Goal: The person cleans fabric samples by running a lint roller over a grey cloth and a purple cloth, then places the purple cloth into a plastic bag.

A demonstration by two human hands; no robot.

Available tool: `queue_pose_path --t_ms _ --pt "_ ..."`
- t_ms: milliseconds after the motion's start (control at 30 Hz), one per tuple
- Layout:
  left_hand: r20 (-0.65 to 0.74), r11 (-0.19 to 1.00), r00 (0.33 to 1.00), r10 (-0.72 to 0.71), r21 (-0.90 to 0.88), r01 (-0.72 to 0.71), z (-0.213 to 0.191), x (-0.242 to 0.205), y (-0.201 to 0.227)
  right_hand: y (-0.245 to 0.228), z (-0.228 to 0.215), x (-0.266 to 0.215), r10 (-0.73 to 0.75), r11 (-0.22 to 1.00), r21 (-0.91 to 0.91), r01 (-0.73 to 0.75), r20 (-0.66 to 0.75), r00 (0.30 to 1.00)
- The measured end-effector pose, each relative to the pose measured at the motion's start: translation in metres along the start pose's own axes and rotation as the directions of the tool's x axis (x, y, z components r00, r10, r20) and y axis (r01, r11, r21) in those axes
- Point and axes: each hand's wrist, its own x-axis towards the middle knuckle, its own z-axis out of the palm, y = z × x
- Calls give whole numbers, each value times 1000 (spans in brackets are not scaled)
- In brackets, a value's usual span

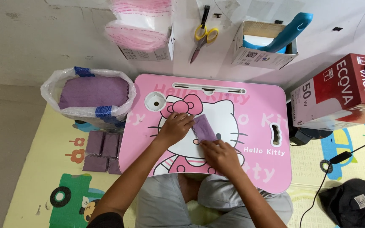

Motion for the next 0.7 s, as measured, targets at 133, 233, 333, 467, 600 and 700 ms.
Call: queue_pose_path --t_ms 133,233,333,467,600,700 --pt "-33 1000 999 -7 10 7 12 2 0 -19 -8 16 -29 999 -27 28 -11 1000" --pt "-34 1000 999 -21 -19 21 18 -1 1 -18 1 13 -54 996 -65 53 -15 998" --pt "48 993 996 -74 -89 78 24 -9 1 -16 3 11 -71 996 -63 71 3 997" --pt "89 974 989 -119 -184 134 22 -15 3 3 -4 20 -106 990 -91 106 3 994" --pt "142 933 976 -162 -299 199 18 -13 3 43 -45 56 -197 924 -346 160 -74 978" --pt "187 919 967 -174 -321 227 21 -15 1 77 -86 87 -278 843 -497 206 -74 958"
